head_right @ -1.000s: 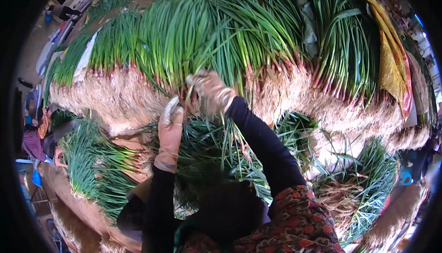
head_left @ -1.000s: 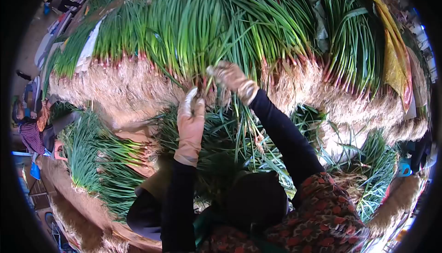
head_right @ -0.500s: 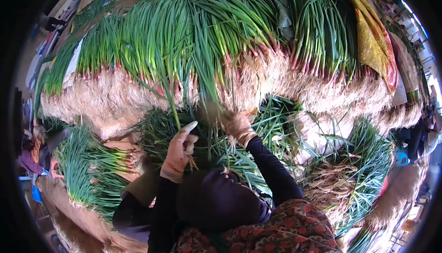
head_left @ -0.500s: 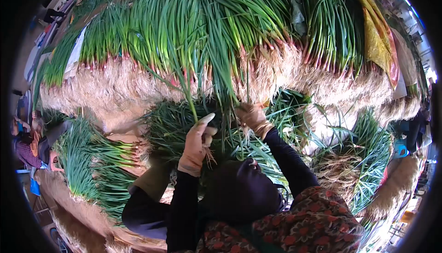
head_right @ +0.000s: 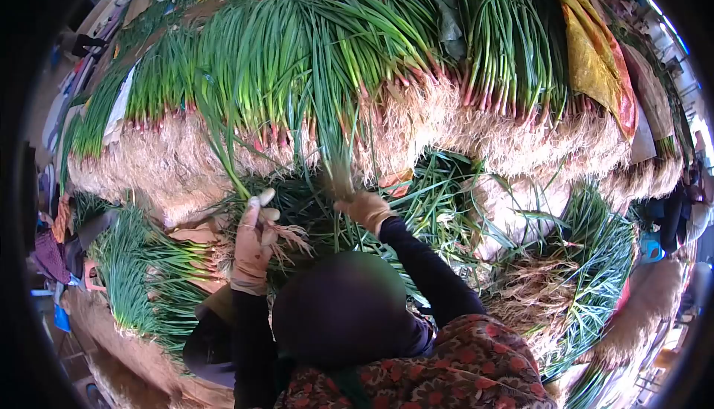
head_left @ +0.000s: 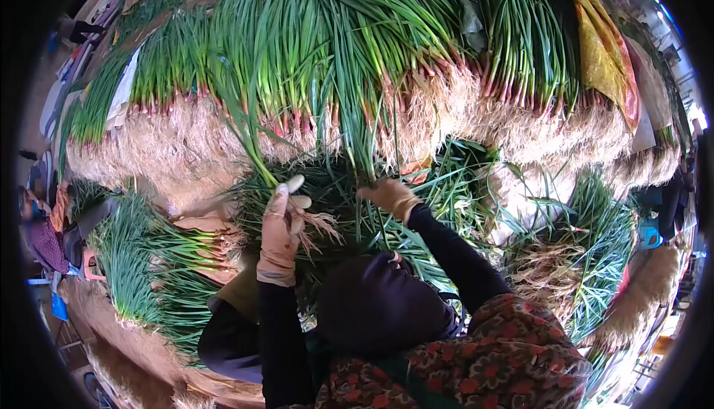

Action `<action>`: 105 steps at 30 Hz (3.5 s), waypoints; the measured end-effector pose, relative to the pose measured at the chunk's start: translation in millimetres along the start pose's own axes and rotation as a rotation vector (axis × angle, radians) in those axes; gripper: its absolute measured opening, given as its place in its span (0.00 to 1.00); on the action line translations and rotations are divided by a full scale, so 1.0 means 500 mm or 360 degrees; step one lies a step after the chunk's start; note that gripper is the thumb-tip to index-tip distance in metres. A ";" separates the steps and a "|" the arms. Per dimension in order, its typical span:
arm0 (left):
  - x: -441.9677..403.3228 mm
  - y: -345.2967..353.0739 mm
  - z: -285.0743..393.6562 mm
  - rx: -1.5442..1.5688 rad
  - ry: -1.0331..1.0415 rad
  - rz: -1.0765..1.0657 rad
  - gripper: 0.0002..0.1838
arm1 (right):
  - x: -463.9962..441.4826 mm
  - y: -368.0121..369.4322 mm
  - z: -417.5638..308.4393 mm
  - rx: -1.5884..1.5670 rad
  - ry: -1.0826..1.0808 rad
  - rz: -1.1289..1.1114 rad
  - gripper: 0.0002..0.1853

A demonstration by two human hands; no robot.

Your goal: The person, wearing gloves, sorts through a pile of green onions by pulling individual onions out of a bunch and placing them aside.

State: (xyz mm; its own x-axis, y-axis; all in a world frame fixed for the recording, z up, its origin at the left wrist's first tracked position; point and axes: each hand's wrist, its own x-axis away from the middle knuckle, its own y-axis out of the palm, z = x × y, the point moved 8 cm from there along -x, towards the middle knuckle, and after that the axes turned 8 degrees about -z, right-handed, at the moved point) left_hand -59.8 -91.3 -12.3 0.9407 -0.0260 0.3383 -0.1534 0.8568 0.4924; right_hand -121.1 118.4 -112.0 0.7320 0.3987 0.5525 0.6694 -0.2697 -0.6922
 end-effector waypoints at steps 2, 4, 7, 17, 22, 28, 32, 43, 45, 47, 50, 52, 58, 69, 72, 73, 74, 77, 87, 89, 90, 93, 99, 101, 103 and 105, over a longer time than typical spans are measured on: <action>0.001 -0.014 -0.035 -0.0143 -0.0202 0.0103 0.19 | -0.021 0.057 -0.005 -0.0129 0.0129 0.0085 0.34; -0.003 -0.036 -0.085 -0.0238 -0.0353 0.0065 0.17 | -0.035 0.088 -0.036 -0.0032 0.0050 0.0121 0.30; 0.000 -0.064 -0.119 -0.0525 -0.0471 0.0129 0.15 | -0.032 0.062 0.000 -0.0245 -0.0153 0.0161 0.26; -0.161 -0.022 -0.295 -0.0308 -0.0483 0.0273 0.16 | 0.264 -0.044 0.364 0.0390 0.0663 0.0193 0.25; -0.239 0.000 -0.330 -0.0176 -0.0442 0.0267 0.12 | 0.218 -0.125 0.192 -0.0214 0.0484 0.0220 0.16; -0.148 0.024 -0.140 -0.0356 -0.0159 0.0280 0.12 | -0.074 -0.044 0.087 -0.0353 -0.0181 0.0327 0.19; -0.042 -0.060 -0.023 -0.0464 0.0111 0.0476 0.13 | -0.022 -0.078 0.074 -0.0890 -0.0299 0.0347 0.12; -0.058 0.046 -0.189 -0.0688 -0.0406 -0.0030 0.19 | 0.135 -0.067 -0.143 -0.0392 -0.0894 0.0331 0.13; -0.049 0.037 -0.176 -0.0615 -0.0360 0.0037 0.21 | 0.110 -0.047 -0.160 -0.0266 -0.0950 0.0255 0.12; -0.036 0.037 -0.160 -0.0608 -0.0399 0.0143 0.18 | 0.104 -0.025 -0.175 -0.0218 -0.1039 0.0162 0.13; -0.037 0.011 -0.166 -0.0600 -0.0391 0.0206 0.13 | 0.070 -0.041 -0.151 -0.0450 -0.0833 0.0033 0.15; -0.044 0.011 -0.180 -0.0509 -0.0381 0.0142 0.12 | 0.043 -0.080 -0.096 -0.0845 -0.0654 0.0308 0.20; -0.043 0.022 -0.208 -0.0598 -0.0394 0.0235 0.10 | -0.009 -0.051 -0.104 -0.1066 -0.0577 0.0188 0.17; -0.030 0.051 -0.180 -0.0080 -0.0227 0.0123 0.14 | -0.106 0.016 0.078 -0.1336 -0.0642 0.0437 0.08; -0.020 0.086 -0.181 0.0146 -0.0328 0.0023 0.22 | -0.066 0.028 0.004 -0.1030 -0.0725 -0.0210 0.10; -0.019 0.099 -0.188 0.0301 -0.0367 -0.0107 0.23 | -0.038 0.034 -0.036 -0.0811 -0.0782 -0.0435 0.10; -0.019 0.110 -0.194 0.0456 -0.0399 -0.0242 0.25 | -0.019 0.015 -0.064 -0.1151 -0.0748 -0.0473 0.09; -0.018 0.131 -0.200 0.0749 -0.0484 -0.0542 0.26 | -0.033 -0.001 -0.122 -0.1564 -0.1001 -0.0332 0.09; 0.003 0.128 -0.184 0.0789 -0.0564 -0.0644 0.22 | -0.050 0.065 -0.177 -0.2791 -0.0595 -0.0849 0.11; 0.005 0.127 -0.178 0.0708 -0.0513 -0.0640 0.25 | -0.063 0.048 -0.174 -0.2355 -0.0927 -0.0397 0.10; 0.005 0.125 -0.174 0.0665 -0.0489 -0.0638 0.27 | -0.071 0.051 -0.172 -0.1994 -0.1198 -0.0136 0.10; -0.011 0.106 -0.142 0.0264 -0.0207 -0.0631 0.32 | -0.052 0.090 -0.184 -0.1010 -0.1284 0.0036 0.10; 0.012 0.068 0.044 0.0042 0.0318 0.0063 0.26 | 0.040 0.184 -0.125 0.0093 -0.0911 -0.0942 0.18; -0.017 0.018 0.010 0.0046 0.0144 0.0127 0.20 | 0.001 0.154 -0.029 -0.0743 -0.0778 -0.0786 0.18; -0.021 0.032 -0.033 -0.0081 -0.0143 0.0116 0.12 | -0.038 0.038 0.032 0.0114 -0.0542 0.0182 0.15; -0.033 0.049 -0.086 -0.0184 -0.0259 0.0112 0.12 | -0.077 -0.022 0.096 -0.0430 0.0074 0.0457 0.17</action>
State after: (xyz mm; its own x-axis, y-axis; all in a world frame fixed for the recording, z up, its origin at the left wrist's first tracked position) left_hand -66.1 -47.6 -40.3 0.8660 -0.0392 0.4984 -0.1722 0.9126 0.3709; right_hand -162.8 148.2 -147.8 0.8952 0.2348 0.3789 0.4412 -0.5878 -0.6781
